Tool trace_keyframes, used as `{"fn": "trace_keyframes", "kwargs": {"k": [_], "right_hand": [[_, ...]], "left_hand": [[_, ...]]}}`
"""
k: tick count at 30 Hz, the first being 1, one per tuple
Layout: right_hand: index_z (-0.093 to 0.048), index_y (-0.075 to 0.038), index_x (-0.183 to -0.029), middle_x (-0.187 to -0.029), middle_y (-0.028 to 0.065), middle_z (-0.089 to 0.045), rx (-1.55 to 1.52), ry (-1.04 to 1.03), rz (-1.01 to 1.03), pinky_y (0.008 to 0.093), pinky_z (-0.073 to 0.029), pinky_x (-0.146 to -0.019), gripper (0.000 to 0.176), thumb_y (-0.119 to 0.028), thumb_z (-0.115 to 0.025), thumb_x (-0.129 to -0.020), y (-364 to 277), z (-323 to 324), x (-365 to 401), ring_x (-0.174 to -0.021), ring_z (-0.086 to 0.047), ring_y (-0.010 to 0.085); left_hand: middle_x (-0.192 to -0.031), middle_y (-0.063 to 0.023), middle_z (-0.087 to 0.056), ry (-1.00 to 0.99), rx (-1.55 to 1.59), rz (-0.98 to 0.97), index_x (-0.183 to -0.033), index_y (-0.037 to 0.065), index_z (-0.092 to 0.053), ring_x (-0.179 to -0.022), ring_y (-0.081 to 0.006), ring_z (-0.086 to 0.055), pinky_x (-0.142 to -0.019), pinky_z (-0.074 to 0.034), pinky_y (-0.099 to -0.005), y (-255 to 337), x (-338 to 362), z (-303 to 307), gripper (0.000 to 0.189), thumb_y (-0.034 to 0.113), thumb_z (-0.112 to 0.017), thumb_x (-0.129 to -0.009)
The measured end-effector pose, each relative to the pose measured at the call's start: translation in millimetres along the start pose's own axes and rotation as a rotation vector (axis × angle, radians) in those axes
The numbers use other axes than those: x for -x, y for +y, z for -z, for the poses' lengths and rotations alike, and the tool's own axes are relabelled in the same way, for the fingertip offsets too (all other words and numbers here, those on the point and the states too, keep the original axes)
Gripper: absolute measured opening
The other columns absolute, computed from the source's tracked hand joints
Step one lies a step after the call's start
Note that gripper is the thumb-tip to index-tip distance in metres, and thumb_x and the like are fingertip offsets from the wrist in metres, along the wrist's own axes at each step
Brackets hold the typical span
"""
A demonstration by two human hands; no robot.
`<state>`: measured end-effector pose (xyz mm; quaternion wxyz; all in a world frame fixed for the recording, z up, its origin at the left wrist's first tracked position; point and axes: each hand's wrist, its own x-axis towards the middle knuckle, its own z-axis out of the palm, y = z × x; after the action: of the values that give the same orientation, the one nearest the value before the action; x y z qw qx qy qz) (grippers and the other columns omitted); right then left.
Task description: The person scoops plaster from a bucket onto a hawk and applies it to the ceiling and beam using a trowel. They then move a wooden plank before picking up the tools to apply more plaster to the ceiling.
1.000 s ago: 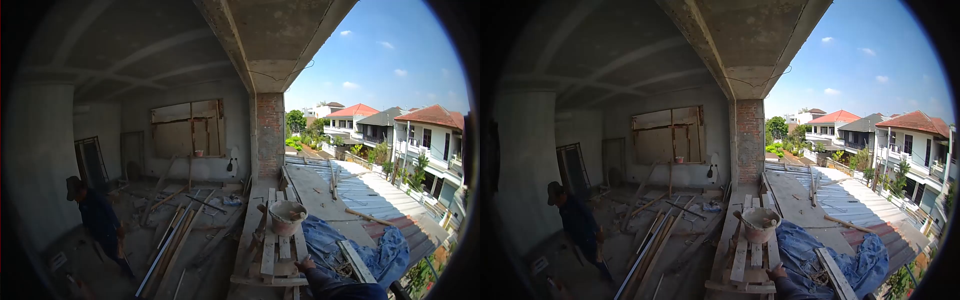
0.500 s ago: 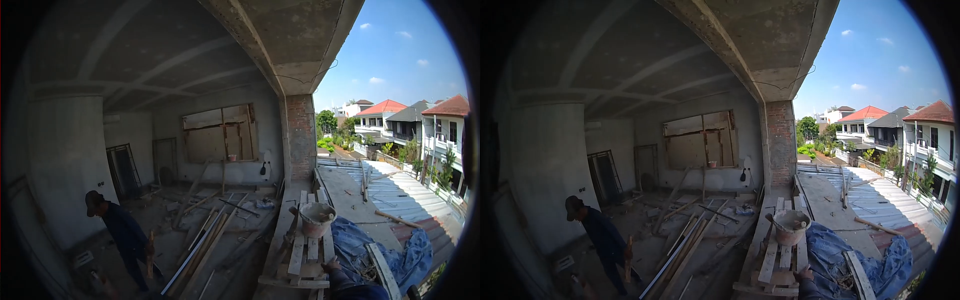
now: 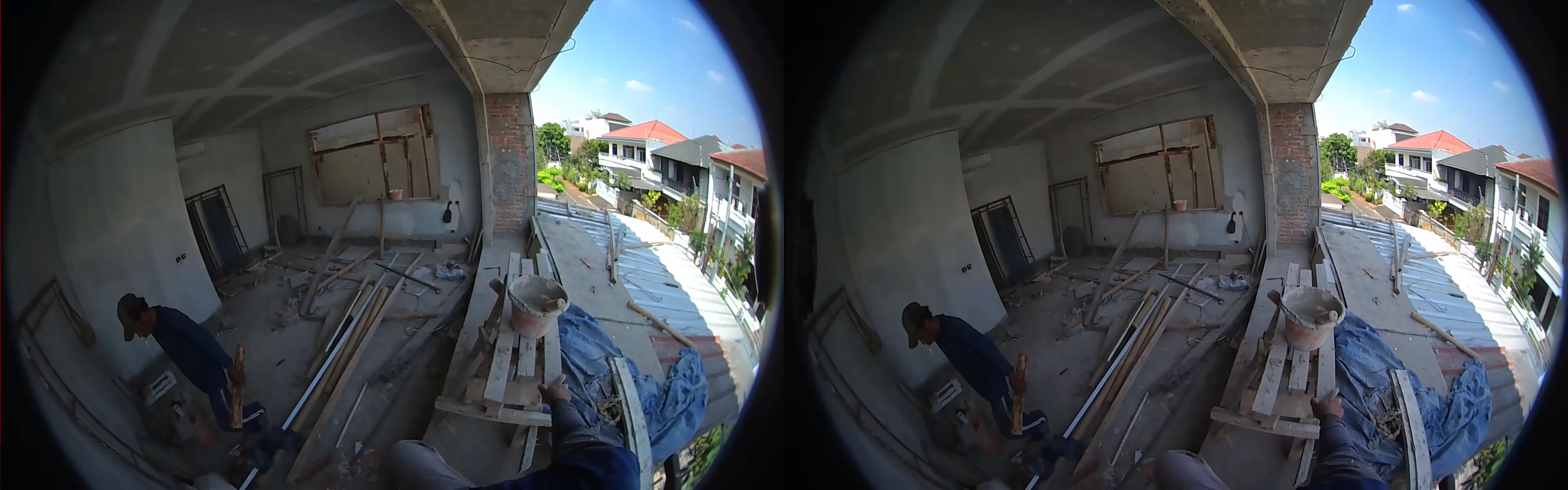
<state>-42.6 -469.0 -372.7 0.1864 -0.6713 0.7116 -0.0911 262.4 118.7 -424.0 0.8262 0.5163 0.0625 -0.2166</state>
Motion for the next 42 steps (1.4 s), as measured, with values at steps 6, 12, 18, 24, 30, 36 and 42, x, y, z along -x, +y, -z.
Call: {"fn": "trace_keyframes", "kwargs": {"k": [6, 12, 18, 24, 30, 36, 42], "right_hand": [[-0.014, 0.002, -0.145, -0.128, 0.0311, -0.048, -0.013, 0.048, 0.035, 0.0447, -0.046, -0.093, 0.100, -0.055, -0.057, -0.076, 4.4, -8.9, -3.9, -0.112, -0.055, 0.0411], [-0.024, 0.007, -0.140, -0.115, 0.0306, -0.055, -0.001, 0.135, 0.092, 0.0461, -0.048, -0.087, 0.094, -0.055, -0.057, -0.076, 6.0, -12.3, -4.4, -0.103, -0.058, 0.0417], [-0.030, 0.006, -0.138, -0.107, 0.0277, -0.059, -0.001, 0.241, 0.156, 0.0477, -0.049, -0.079, 0.091, -0.056, -0.060, -0.079, 10.1, -16.8, -3.4, -0.095, -0.060, 0.0426], [-0.034, 0.005, -0.137, -0.115, 0.0264, -0.057, -0.026, 0.284, 0.155, 0.0453, -0.047, -0.084, 0.085, -0.049, -0.064, -0.078, 2.8, -13.4, 2.2, -0.101, -0.059, 0.0407], [-0.033, 0.006, -0.137, -0.128, 0.0294, -0.049, -0.054, 0.119, -0.001, 0.0433, -0.042, -0.094, 0.085, -0.045, -0.066, -0.078, -20.1, -1.9, 1.5, -0.116, -0.051, 0.0412], [-0.031, 0.008, -0.137, -0.129, 0.0321, -0.046, -0.061, 0.157, 0.099, 0.0442, -0.041, -0.096, 0.082, -0.042, -0.065, -0.081, -7.6, -5.3, -4.4, -0.117, -0.049, 0.0451], [-0.042, 0.008, -0.129, -0.122, 0.0314, -0.050, 0.005, 0.053, -0.064, 0.0459, -0.040, -0.095, 0.072, -0.047, -0.058, -0.086, -17.1, 5.3, -50.4, -0.114, -0.049, 0.0447]], "left_hand": [[-0.073, -0.0075, -0.058, 0.046, -0.024, 0.061, -0.087, 0.006, -0.058, -0.062, -0.0192, -0.053, -0.059, -0.048, -0.0372, 51.9, 29.5, -60.5, 0.032, 0.036, -0.053, -0.095], [-0.080, -0.0047, -0.054, -0.018, -0.171, -0.035, -0.117, 0.010, -0.043, -0.064, -0.0160, -0.054, -0.059, -0.046, -0.0319, 11.4, -34.5, -54.7, 0.049, 0.050, -0.053, -0.091], [-0.074, -0.0030, -0.053, -0.132, -0.182, -0.007, -0.103, 0.009, -0.046, -0.060, -0.0134, -0.052, -0.054, -0.043, -0.0291, 9.4, -80.6, -155.0, 0.034, 0.042, -0.052, -0.095], [-0.077, -0.0041, -0.057, -0.201, -0.138, 0.112, -0.098, 0.009, -0.052, -0.062, -0.0139, -0.054, -0.061, -0.044, -0.0297, -14.5, -166.8, -257.6, 0.028, 0.037, -0.051, -0.096], [-0.079, -0.0044, -0.058, -0.272, -0.178, 0.166, -0.100, 0.009, -0.052, -0.064, -0.0139, -0.054, -0.063, -0.044, -0.0291, -39.7, -246.6, -363.5, 0.029, 0.038, -0.049, -0.097], [-0.081, -0.0055, -0.058, -0.275, -0.187, 0.270, -0.102, 0.008, -0.051, -0.067, -0.0143, -0.055, -0.065, -0.045, -0.0287, -42.8, -299.0, -419.9, 0.032, 0.039, -0.049, -0.097], [-0.082, -0.0059, -0.058, -0.241, -0.202, 0.252, -0.105, 0.008, -0.051, -0.067, -0.0149, -0.055, -0.066, -0.046, -0.0294, -37.3, -333.7, -424.7, 0.031, 0.038, -0.049, -0.097]]}}
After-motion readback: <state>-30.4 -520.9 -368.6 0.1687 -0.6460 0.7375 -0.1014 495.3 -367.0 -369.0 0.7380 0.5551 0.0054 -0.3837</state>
